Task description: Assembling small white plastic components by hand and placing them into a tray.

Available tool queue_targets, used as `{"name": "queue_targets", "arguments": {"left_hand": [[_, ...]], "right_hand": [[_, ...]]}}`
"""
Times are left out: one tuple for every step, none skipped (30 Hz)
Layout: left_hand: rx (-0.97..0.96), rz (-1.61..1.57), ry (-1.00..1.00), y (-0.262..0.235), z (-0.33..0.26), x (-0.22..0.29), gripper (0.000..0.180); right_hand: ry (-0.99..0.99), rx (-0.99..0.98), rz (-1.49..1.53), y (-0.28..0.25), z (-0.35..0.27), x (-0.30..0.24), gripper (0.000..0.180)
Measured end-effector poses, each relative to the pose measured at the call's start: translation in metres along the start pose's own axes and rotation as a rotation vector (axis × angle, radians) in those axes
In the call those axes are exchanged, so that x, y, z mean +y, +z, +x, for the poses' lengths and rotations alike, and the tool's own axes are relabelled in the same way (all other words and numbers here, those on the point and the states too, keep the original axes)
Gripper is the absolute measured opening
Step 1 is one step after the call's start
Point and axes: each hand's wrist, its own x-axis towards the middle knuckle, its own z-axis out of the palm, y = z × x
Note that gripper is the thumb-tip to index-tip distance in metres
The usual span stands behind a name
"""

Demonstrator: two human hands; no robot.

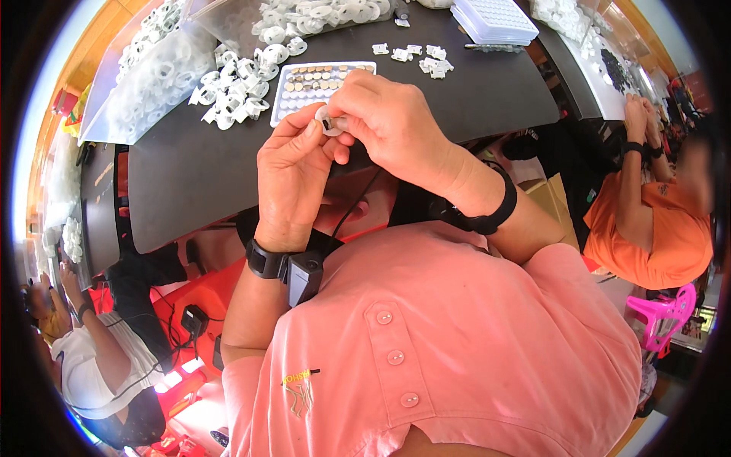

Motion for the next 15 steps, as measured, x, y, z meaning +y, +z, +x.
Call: {"name": "queue_targets", "arguments": {"left_hand": [[-0.001,0.000,-0.009,-0.001,0.000,0.000,0.029],[-0.003,0.001,-0.016,-0.001,0.001,0.001,0.029],[-0.002,0.000,-0.013,-0.002,0.001,0.001,0.029],[0.009,-0.008,-0.012,-0.002,0.001,0.000,0.029],[0.018,-0.017,-0.010,-0.003,0.002,0.000,0.029],[0.019,-0.018,-0.007,-0.002,0.002,0.000,0.029],[0.014,-0.017,-0.006,-0.002,0.002,0.000,0.029],[0.013,-0.015,-0.006,-0.002,0.000,0.001,0.030],[0.018,-0.017,-0.004,-0.003,-0.001,0.001,0.030],[-0.012,0.007,-0.011,-0.003,-0.003,0.002,0.031],[-0.046,0.032,-0.017,-0.004,-0.002,0.002,0.033],[-0.044,0.030,-0.014,-0.003,-0.003,0.003,0.033],[-0.009,0.008,-0.008,-0.002,-0.003,0.002,0.031],[0.022,-0.015,-0.003,0.000,-0.003,0.002,0.029],[0.021,-0.017,0.001,0.001,-0.002,0.002,0.029]], "right_hand": [[0.019,-0.044,0.029,-0.001,0.001,0.001,0.012],[0.016,-0.045,0.030,-0.002,0.004,0.002,0.012],[0.121,-0.083,0.163,-0.004,0.007,0.003,0.012],[0.227,-0.122,0.297,-0.004,0.009,0.003,0.011],[0.225,-0.125,0.296,-0.003,0.009,0.003,0.011],[0.172,-0.096,0.213,-0.001,0.008,0.003,0.010],[0.119,-0.066,0.130,0.001,0.007,0.003,0.009],[0.118,-0.071,0.133,0.000,0.008,0.002,0.009],[0.053,-0.096,0.069,-0.002,0.010,0.001,0.007],[-0.013,-0.120,0.006,-0.004,0.012,0.000,0.006],[-0.015,-0.124,0.007,-0.008,0.017,0.000,0.006],[0.092,-0.233,0.136,-0.013,0.022,0.001,0.006],[0.199,-0.342,0.265,-0.014,0.026,0.002,0.006],[0.238,-0.344,0.305,-0.013,0.026,0.005,0.006],[0.234,-0.347,0.302,-0.010,0.023,0.006,0.006]]}}
